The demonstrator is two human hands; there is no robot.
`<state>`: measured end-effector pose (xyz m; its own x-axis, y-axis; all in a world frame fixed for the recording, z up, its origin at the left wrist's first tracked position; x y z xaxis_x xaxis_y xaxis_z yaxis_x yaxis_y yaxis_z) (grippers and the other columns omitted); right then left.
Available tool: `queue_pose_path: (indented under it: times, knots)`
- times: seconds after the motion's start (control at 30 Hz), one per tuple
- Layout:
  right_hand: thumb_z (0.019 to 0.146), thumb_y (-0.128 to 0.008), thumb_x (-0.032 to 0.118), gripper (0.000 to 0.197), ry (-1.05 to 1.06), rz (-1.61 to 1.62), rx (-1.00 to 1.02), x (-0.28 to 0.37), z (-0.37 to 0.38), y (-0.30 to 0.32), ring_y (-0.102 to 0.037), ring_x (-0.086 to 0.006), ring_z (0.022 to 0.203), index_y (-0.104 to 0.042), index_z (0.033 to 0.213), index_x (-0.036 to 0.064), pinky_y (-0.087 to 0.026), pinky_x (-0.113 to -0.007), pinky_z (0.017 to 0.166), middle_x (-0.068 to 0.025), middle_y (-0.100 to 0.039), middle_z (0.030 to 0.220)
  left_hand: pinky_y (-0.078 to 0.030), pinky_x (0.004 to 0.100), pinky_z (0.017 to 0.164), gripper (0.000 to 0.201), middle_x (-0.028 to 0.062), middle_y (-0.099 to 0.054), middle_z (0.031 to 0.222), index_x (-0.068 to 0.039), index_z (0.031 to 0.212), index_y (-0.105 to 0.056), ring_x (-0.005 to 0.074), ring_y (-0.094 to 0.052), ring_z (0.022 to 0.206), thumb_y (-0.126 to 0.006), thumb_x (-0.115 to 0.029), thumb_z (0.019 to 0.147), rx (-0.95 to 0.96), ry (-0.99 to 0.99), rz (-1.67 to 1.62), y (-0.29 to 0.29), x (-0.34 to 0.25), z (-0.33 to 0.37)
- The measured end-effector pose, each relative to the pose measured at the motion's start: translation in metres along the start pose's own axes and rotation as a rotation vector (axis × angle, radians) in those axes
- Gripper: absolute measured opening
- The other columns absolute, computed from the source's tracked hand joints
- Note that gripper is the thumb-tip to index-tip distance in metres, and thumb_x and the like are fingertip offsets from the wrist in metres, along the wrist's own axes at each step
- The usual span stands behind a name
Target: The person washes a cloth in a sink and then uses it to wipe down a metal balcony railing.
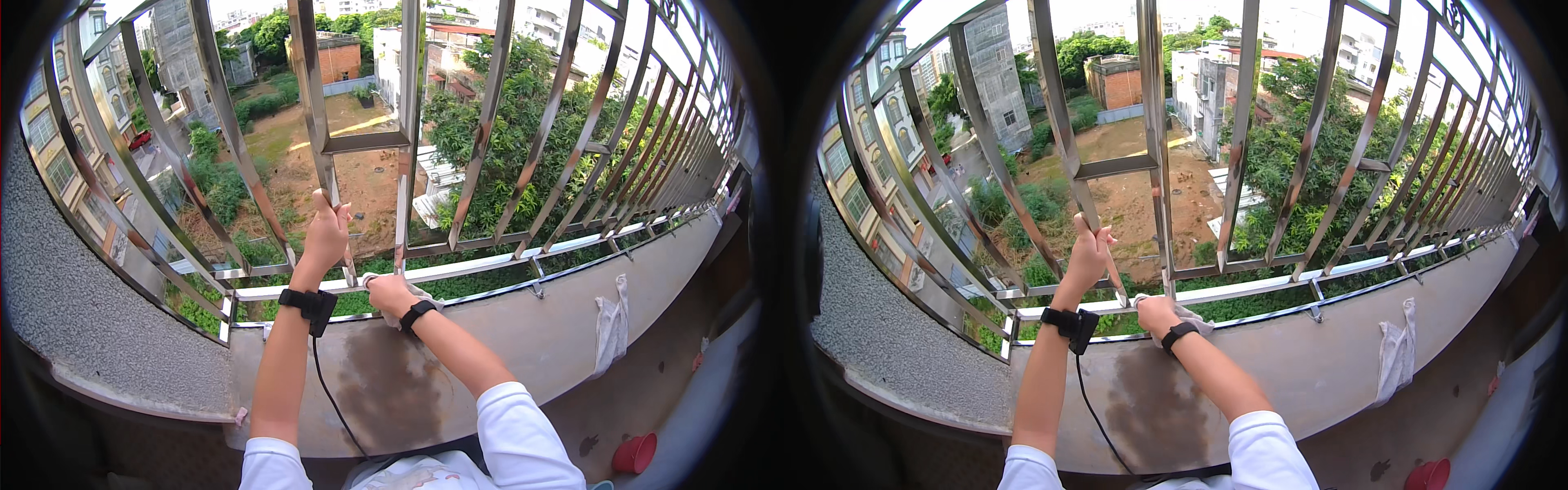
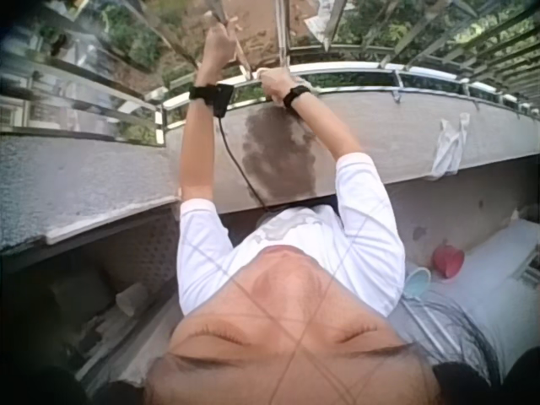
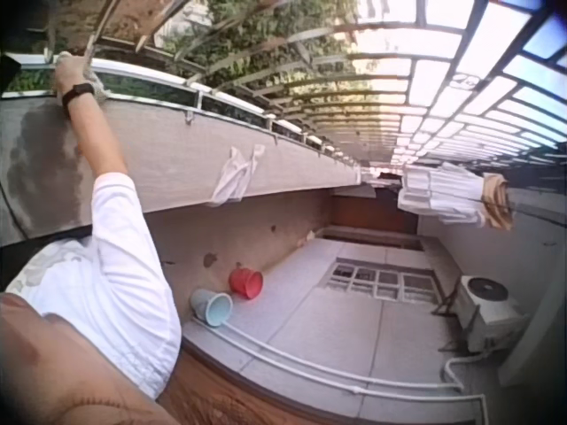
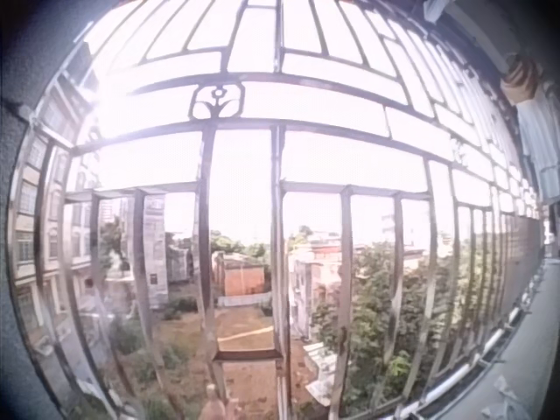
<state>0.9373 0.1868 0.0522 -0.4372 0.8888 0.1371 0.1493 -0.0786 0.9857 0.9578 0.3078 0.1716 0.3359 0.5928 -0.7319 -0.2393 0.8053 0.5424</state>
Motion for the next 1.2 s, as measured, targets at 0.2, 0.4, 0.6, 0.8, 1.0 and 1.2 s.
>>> queue_pose_path:
  times: [0.2, 0.4, 0.6, 0.8, 1.0, 1.2]
  knots:
    - [0.068, -0.047, 0.014, 0.016, 0.082, -0.017, -0.030, 0.001, -0.006, -0.002, -0.058, -0.0234, 0.073, -0.058, 0.079, 0.0112, -0.046, -0.032, 0.057, -0.0079, -0.060, 0.077, -0.042, 0.0313, 0.059, 0.022, 0.0119, -0.050, 0.075, -0.001, 0.098, -0.023, 0.0200, -0.053, 0.067, -0.037, -0.010, 0.084, -0.011, -0.006, -0.067, 0.003, 0.003, -0.001]
    - [0.070, -0.048, 0.016, 0.016, -0.107, -0.173, 0.045, -0.004, -0.009, -0.001, -0.059, -0.0172, 0.074, -0.060, 0.079, 0.0113, -0.045, -0.029, 0.057, -0.0057, -0.061, 0.081, -0.041, 0.0368, 0.056, 0.026, 0.0158, -0.055, 0.074, 0.001, 0.095, -0.028, 0.0311, -0.054, 0.066, -0.036, -0.021, 0.085, -0.080, -0.051, -0.052, 0.003, -0.001, -0.003]
    - [0.068, -0.047, 0.014, 0.020, 0.079, -0.044, 0.084, 0.021, 0.005, -0.003, -0.058, -0.0236, 0.075, -0.057, 0.085, 0.0075, -0.046, -0.033, 0.060, -0.0092, -0.059, 0.083, -0.040, 0.0371, 0.056, 0.026, 0.0149, -0.054, 0.071, 0.001, 0.094, -0.026, 0.0310, -0.053, 0.065, -0.039, -0.019, 0.084, -0.068, -0.041, -0.036, 0.006, 0.000, -0.004]
    - [0.068, -0.046, 0.016, 0.017, 0.007, -0.157, 0.033, -0.013, -0.016, 0.005, -0.059, -0.0236, 0.065, -0.057, 0.073, 0.0037, -0.045, -0.034, 0.051, -0.0110, -0.060, 0.074, -0.040, 0.0368, 0.057, 0.026, 0.0137, -0.055, 0.074, 0.002, 0.095, -0.027, 0.0306, -0.054, 0.065, -0.038, -0.019, 0.083, -0.058, -0.055, -0.054, 0.005, 0.000, -0.002]
    - [0.067, -0.048, 0.015, 0.016, 0.095, -0.161, -0.013, -0.011, -0.017, -0.009, -0.059, -0.0217, 0.059, -0.057, 0.073, 0.0026, -0.045, -0.032, 0.047, -0.0094, -0.060, 0.067, -0.040, 0.0374, 0.057, 0.028, 0.0141, -0.055, 0.074, 0.002, 0.097, -0.028, 0.0310, -0.054, 0.067, -0.039, -0.021, 0.083, -0.037, -0.026, -0.042, 0.004, -0.003, -0.004]
    - [0.072, -0.049, 0.016, 0.017, -0.045, -0.326, 0.125, 0.001, -0.003, -0.012, -0.059, -0.0176, 0.076, -0.062, 0.083, 0.0117, -0.045, -0.032, 0.054, -0.0044, -0.060, 0.084, -0.042, 0.0335, 0.057, 0.021, 0.0131, -0.052, 0.074, 0.001, 0.094, -0.026, 0.0243, -0.055, 0.066, -0.038, -0.014, 0.084, -0.001, -0.032, 0.014, 0.002, -0.003, -0.002]
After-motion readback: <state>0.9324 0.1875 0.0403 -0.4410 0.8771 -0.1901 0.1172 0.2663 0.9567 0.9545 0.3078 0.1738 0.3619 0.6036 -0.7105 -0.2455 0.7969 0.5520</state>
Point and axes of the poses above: each hand's wrist, its own z-axis towards the middle knuckle, its own y-axis out of the back of the hand, x = y × z, the point moved 2 cm from there along z, towards the middle knuckle
